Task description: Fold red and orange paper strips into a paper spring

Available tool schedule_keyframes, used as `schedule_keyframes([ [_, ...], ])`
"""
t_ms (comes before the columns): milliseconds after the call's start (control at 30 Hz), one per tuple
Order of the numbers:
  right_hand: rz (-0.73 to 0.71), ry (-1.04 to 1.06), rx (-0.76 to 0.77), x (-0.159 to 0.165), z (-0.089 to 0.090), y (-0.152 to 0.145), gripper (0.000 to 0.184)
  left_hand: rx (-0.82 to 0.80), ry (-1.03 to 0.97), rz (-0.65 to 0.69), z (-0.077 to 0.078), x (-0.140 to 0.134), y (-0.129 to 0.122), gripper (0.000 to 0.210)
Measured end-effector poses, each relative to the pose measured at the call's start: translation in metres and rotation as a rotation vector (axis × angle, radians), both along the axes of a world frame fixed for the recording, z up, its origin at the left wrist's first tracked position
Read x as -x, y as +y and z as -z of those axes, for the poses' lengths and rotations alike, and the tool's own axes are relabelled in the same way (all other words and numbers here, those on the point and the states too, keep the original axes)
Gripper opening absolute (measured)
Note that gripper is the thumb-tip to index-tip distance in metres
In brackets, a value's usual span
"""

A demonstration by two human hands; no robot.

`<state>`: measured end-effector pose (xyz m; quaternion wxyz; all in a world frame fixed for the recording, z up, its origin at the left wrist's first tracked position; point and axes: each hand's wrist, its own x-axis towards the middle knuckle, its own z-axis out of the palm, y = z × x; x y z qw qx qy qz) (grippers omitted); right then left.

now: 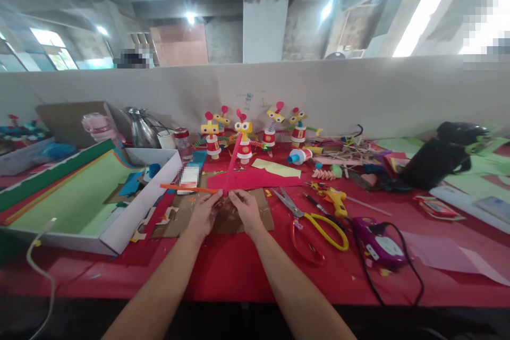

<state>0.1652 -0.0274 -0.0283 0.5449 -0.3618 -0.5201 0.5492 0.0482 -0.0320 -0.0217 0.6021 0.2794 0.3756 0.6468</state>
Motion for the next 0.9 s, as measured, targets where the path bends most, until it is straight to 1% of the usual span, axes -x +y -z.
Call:
schedule_keyframes([
  [133, 0.028, -0.023, -0.027, -0.001, 0.000, 0.002, 0.034, -0.006, 0.027, 0.024, 0.001, 0.000, 0.000, 0.024],
  [300, 0.097, -0.033, -0.035, -0.002, 0.002, 0.004, 0.029, -0.055, 0.079, 0.122, 0.006, -0.001, -0.001, 0.023],
  [400, 0.124, -0.011, -0.029, -0.003, 0.003, 0.005, 0.028, -0.097, 0.161, 0.149, 0.011, 0.000, 0.000, 0.024],
  [567, 0.101, -0.052, -0.034, -0.004, 0.000, 0.005, 0.027, -0.145, 0.340, 0.089, 0.015, 0.003, 0.001, 0.025],
  [667, 0.112, -0.059, -0.027, -0.004, -0.002, 0.004, 0.024, -0.162, 0.369, 0.072, 0.015, 0.003, 0.002, 0.023],
  [733, 0.126, -0.070, -0.029, -0.003, -0.002, 0.003, 0.022, -0.141, 0.379, 0.052, 0.014, 0.003, 0.003, 0.022],
  [833, 0.152, -0.091, -0.050, -0.002, 0.000, 0.004, 0.021, -0.117, 0.411, -0.002, 0.011, 0.002, 0.003, 0.021],
  [900, 0.168, -0.103, -0.060, -0.002, 0.002, 0.005, 0.021, -0.133, 0.420, -0.024, 0.010, 0.002, 0.003, 0.023],
])
